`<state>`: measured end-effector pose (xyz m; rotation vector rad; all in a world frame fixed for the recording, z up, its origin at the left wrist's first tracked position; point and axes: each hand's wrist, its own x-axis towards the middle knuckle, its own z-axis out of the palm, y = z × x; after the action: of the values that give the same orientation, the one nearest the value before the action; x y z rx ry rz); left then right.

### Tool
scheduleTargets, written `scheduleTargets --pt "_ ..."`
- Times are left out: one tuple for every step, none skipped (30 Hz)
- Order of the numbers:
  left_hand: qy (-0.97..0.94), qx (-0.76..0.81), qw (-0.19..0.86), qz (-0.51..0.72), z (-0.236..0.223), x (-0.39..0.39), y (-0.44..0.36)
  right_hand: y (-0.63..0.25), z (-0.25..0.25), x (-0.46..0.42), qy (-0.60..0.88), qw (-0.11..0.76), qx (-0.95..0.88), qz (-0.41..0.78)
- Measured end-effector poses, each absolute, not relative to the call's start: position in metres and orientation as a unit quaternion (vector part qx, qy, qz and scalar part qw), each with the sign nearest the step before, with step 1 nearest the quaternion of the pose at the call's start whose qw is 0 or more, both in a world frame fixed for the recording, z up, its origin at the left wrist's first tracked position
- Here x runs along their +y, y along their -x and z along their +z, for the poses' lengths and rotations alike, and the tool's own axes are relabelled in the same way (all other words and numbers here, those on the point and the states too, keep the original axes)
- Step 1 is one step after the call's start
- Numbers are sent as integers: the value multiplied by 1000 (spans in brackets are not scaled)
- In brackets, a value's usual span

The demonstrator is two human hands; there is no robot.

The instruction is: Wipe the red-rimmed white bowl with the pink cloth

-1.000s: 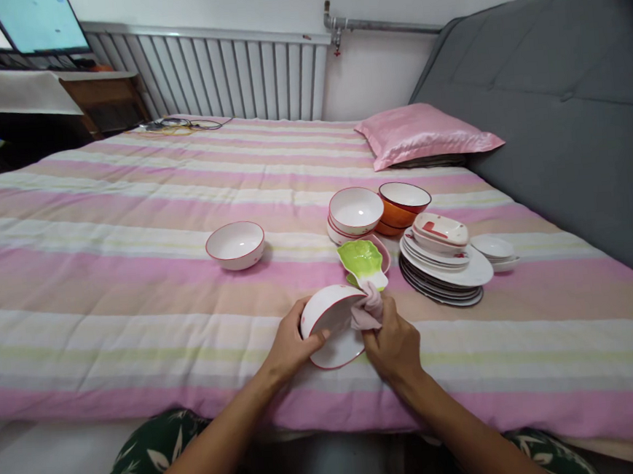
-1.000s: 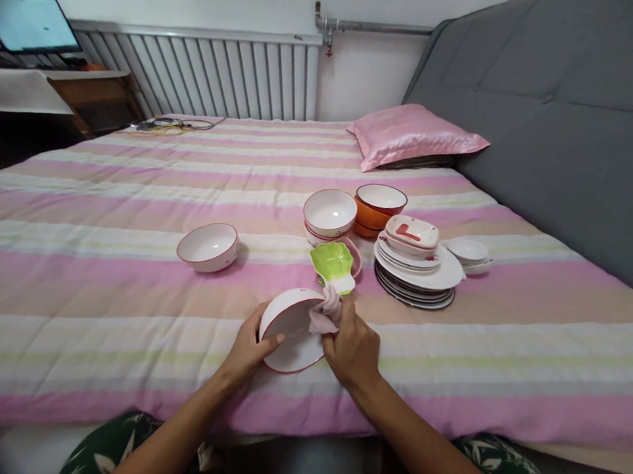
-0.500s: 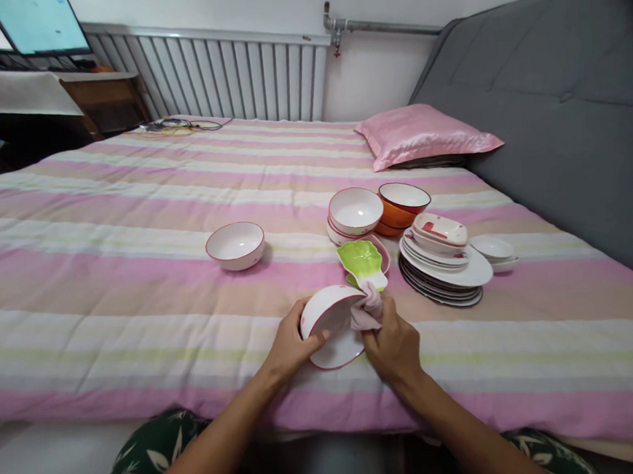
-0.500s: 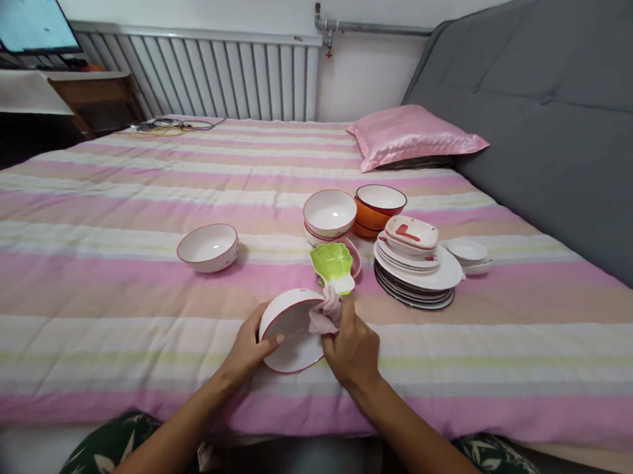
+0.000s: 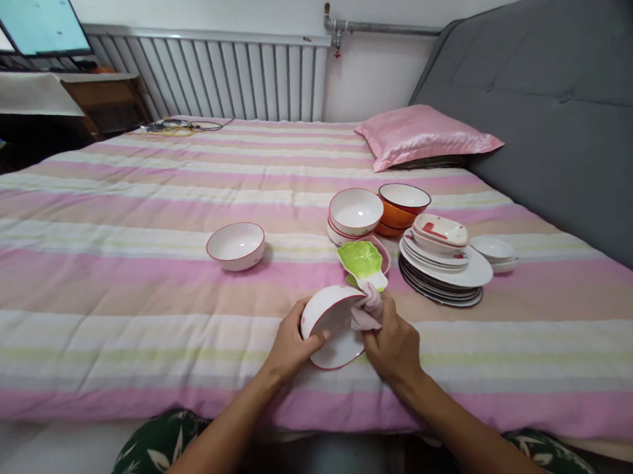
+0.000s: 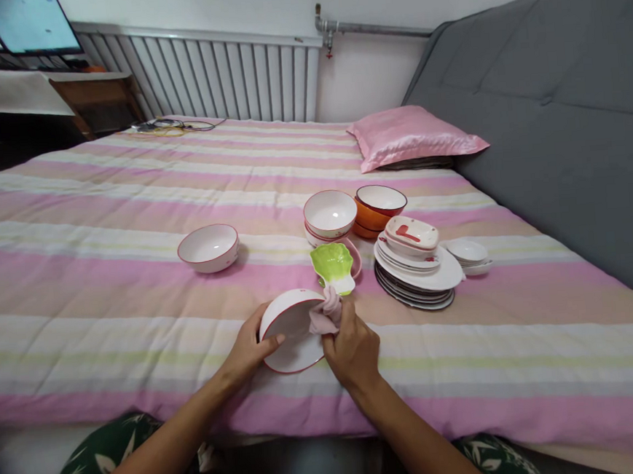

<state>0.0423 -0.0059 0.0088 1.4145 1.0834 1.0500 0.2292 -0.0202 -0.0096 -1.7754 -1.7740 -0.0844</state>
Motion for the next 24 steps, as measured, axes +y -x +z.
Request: scheduleTargets --pt "-589 451 510 436 9 -6 -42 -229 -9 -20 672 310 -671 -32" --pt "-589 451 509 435 9 -6 -42 -229 -9 -20 673 309 -671 -32" --pt "-590 452 509 435 9 -6 -42 -229 -9 -20 674 307 -671 -33" --pt "-590 454 508 434 9 -6 -42 -229 -9 -20 675 305 -671 -34" --pt "-590 455 508 433 10 -6 -43 -229 -10 -20 675 305 -671 -35" --pt "-589 456 508 432 10 -6 -43 -230 -10 -21 675 305 -671 -36" --pt "-588 458 509 431 11 -6 -43 -230 -10 -21 675 305 -671 -36" --pt "-586 459 511 429 11 -6 -43 -230 -10 -21 674 305 -672 -36" --pt "-585 461 513 427 12 -7 -43 -230 -10 -21 673 307 -672 -35" --pt "-584 462 513 427 12 -7 -43 -230 -10 -21 672 308 -673 -35" --pt "-584 463 512 427 12 -7 -43 -230 -10 -21 671 310 -672 -36" --pt "-585 464 509 428 12 -7 -43 -230 -10 -21 671 312 -672 -36" --pt "-586 464 507 429 12 -7 -43 -229 -10 -21 670 313 -672 -36" --pt "-588 464 505 429 12 -7 -43 -229 -10 -21 670 314 -672 -36" --pt "-589 463 505 428 12 -7 -43 -229 -10 -21 670 314 -672 -35" --pt "-591 461 506 427 12 -7 -43 -229 -10 -21 669 313 -673 -34" --pt "-591 459 507 427 12 -7 -42 -229 -10 -21 669 312 -674 -33" --pt "-591 459 508 426 12 -7 -42 -230 -10 -21 669 311 -674 -32" --pt "-591 459 508 426 12 -7 -42 -230 -10 -20 670 311 -673 -32" --pt "-590 461 508 426 12 -7 -42 -230 -10 -20 670 312 -673 -32" --pt "-589 463 508 425 12 -7 -42 -230 -10 -20 670 312 -672 -32" --pt "-589 463 508 425 12 -7 -42 -230 -10 -20 671 312 -672 -32" --pt "-590 463 508 425 12 -7 -42 -230 -10 -21 671 313 -672 -32" --pt "-591 461 507 425 11 -7 -42 -230 -9 -21 670 313 -672 -32"
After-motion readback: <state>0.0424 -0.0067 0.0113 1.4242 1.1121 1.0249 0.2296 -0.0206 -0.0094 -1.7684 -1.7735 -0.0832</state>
